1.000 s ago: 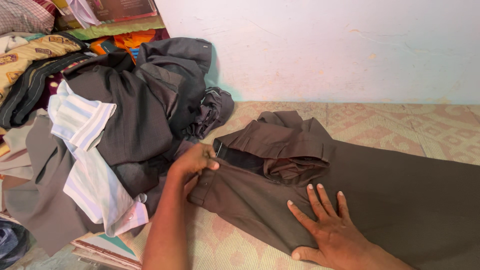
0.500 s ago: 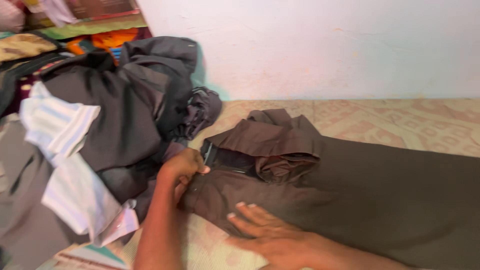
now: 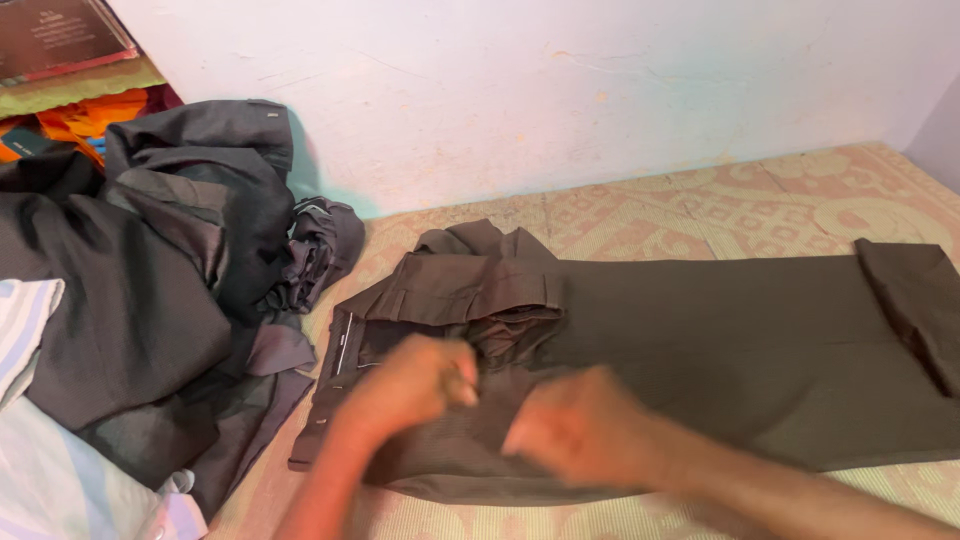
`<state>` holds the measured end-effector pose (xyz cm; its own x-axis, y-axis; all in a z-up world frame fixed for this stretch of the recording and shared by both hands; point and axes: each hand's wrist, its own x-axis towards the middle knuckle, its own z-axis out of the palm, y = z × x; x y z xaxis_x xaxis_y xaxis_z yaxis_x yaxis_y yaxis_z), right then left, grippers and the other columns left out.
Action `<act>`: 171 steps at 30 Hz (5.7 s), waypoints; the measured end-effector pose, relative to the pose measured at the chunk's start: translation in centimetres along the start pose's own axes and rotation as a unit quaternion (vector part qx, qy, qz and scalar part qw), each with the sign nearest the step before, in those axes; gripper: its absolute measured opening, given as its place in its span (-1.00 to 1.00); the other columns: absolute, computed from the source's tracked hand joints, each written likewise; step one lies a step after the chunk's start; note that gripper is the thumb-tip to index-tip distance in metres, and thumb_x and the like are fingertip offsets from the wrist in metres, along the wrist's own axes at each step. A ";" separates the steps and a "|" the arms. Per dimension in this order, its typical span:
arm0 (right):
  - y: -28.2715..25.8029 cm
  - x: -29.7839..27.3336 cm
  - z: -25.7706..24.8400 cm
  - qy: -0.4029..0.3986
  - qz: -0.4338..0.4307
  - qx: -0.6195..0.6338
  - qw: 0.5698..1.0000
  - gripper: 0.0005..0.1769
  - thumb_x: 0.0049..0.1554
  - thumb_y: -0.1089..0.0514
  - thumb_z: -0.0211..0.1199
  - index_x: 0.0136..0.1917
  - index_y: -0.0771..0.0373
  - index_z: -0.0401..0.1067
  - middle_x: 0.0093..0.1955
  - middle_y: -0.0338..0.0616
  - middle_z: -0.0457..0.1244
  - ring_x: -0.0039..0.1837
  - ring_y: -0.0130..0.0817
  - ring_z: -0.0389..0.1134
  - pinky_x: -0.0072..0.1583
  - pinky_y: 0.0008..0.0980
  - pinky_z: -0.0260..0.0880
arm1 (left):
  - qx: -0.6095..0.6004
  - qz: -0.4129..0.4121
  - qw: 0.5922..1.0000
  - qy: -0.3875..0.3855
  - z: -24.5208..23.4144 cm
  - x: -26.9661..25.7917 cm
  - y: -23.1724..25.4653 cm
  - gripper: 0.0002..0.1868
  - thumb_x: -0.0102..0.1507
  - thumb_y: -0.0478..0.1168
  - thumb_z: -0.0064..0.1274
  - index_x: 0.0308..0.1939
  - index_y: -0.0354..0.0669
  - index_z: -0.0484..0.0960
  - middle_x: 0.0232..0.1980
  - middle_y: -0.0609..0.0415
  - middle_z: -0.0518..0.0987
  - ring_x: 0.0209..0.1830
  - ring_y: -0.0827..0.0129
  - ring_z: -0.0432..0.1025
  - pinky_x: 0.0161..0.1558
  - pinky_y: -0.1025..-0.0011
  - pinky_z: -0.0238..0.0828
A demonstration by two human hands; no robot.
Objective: The person folds a pair of brown trousers by smoothing the fabric, aligning the legs, and folding them into sections on a bed.
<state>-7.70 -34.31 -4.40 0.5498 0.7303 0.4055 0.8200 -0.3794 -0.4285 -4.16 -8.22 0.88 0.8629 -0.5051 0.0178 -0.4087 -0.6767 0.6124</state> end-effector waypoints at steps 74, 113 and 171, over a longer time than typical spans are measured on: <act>15.2 -10.3 -4.8 -0.070 0.180 -0.247 0.950 0.22 -0.01 -0.70 0.05 0.58 0.19 0.01 0.62 0.20 -0.10 0.66 0.18 -0.22 0.53 0.19 -0.25 | 0.238 0.105 0.963 0.072 15.4 9.8 2.4 -0.26 0.38 0.15 -0.17 0.44 -0.36 0.22 0.52 -0.37 0.14 0.58 -0.16 -0.11 0.48 -0.06 -0.25; 2.5 -14.8 -3.5 -0.080 0.090 -0.172 0.978 0.33 -0.04 -0.56 0.29 0.60 0.38 -0.09 0.65 0.30 -0.20 0.68 0.23 -0.36 0.55 0.11 -0.45 | 0.154 0.057 0.986 -0.018 14.4 11.4 1.3 -0.29 0.38 0.11 -0.21 0.55 -0.15 0.20 0.63 -0.29 0.02 0.61 -0.11 -0.24 0.45 -0.06 -0.34; 20.7 -4.7 -3.9 -0.040 0.171 -0.211 0.961 -0.08 0.14 -0.50 0.03 0.56 0.04 0.16 0.65 0.14 -0.08 0.67 0.06 -0.18 0.56 0.07 -0.26 | 0.241 0.140 0.955 0.101 15.3 9.6 2.3 -0.29 0.37 0.11 -0.11 0.39 -0.40 0.30 0.44 -0.45 0.24 0.52 -0.19 0.05 0.45 -0.09 -0.13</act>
<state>7.34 -47.78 -12.01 0.7992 0.5561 0.2282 0.5935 -0.7902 -0.1526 -1.37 -22.80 -9.59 0.7193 -0.6219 0.3095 -0.6794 -0.7227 0.1268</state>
